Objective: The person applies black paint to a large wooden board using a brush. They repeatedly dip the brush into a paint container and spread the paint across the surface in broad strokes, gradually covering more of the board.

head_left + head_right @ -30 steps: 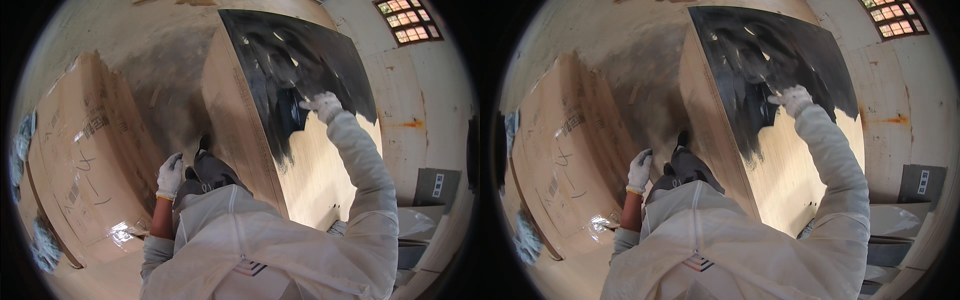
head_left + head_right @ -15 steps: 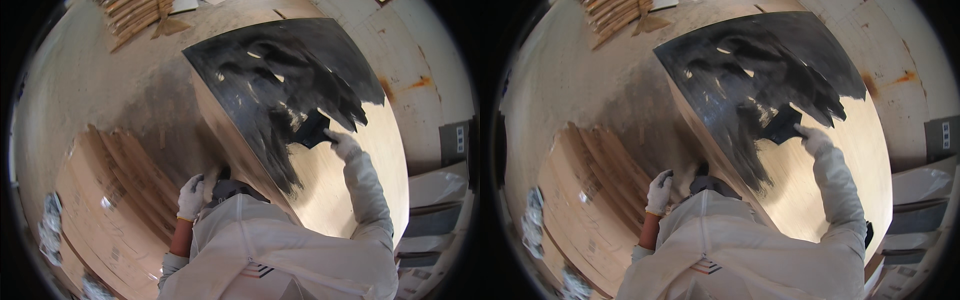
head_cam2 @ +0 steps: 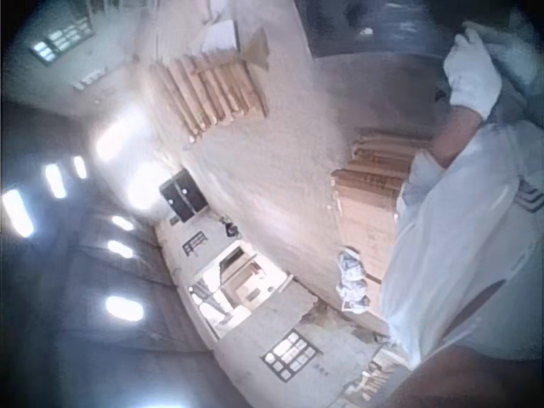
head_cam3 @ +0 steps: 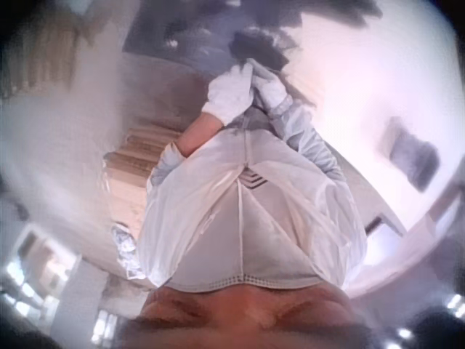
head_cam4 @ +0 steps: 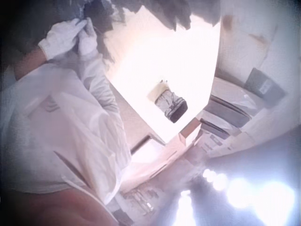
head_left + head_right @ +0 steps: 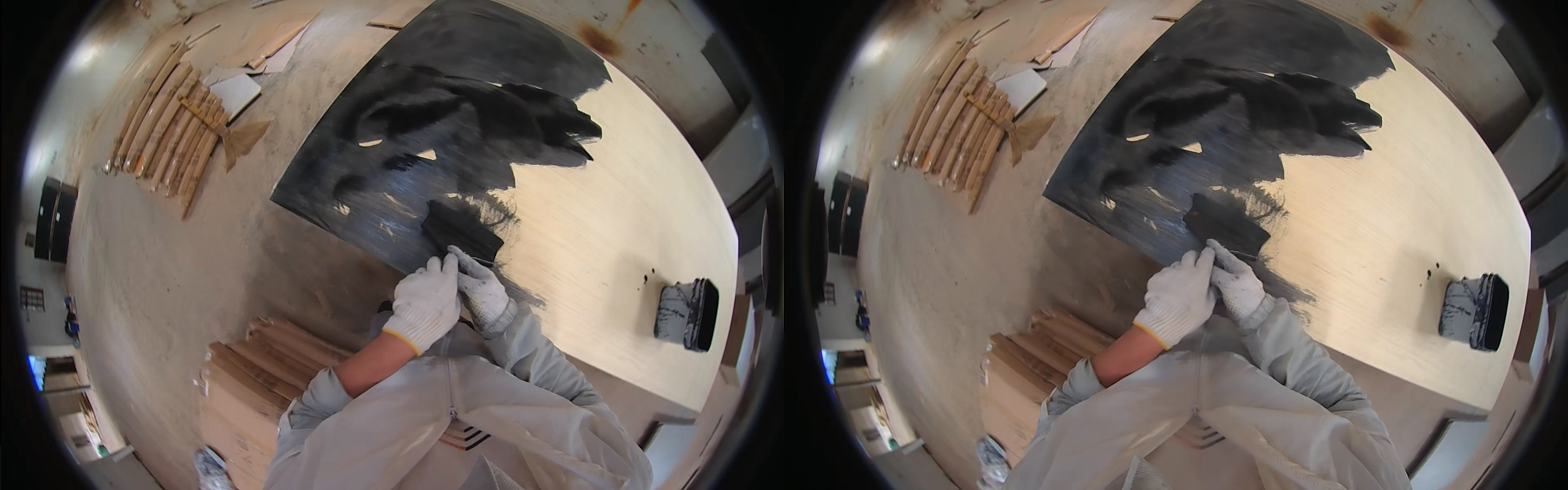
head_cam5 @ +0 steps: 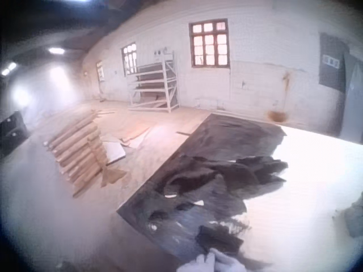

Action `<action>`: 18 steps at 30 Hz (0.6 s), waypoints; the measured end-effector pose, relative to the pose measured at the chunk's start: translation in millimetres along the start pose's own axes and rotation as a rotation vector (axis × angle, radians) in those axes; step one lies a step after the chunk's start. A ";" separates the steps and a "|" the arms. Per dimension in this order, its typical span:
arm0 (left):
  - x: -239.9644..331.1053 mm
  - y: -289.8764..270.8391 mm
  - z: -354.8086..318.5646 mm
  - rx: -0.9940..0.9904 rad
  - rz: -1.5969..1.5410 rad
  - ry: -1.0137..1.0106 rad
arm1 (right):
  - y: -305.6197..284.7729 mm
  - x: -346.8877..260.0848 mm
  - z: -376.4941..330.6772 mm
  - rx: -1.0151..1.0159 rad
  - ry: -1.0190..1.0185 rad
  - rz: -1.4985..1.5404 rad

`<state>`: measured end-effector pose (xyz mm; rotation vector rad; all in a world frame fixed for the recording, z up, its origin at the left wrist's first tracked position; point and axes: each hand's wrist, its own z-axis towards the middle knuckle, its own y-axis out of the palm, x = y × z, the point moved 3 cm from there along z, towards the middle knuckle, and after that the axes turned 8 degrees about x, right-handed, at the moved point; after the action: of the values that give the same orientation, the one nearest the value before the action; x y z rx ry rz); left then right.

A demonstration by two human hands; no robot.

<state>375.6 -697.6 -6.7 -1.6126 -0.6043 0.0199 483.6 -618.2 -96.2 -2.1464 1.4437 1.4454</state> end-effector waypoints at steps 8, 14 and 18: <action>-72.0 -2.1 87.6 0.034 0.111 0.100 | 19.8 -27.7 -62.5 0.208 -0.103 0.078; -17.2 16.1 71.0 -0.097 0.172 0.327 | 24.1 18.4 -109.2 0.415 -0.103 0.241; -26.2 3.7 103.0 -0.124 0.181 0.406 | -12.8 35.8 -140.5 0.689 -0.145 0.094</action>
<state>317.5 -613.0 -34.4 -1.7243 -0.1471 -0.2104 582.0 -717.8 -56.8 -1.5353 1.6811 0.9038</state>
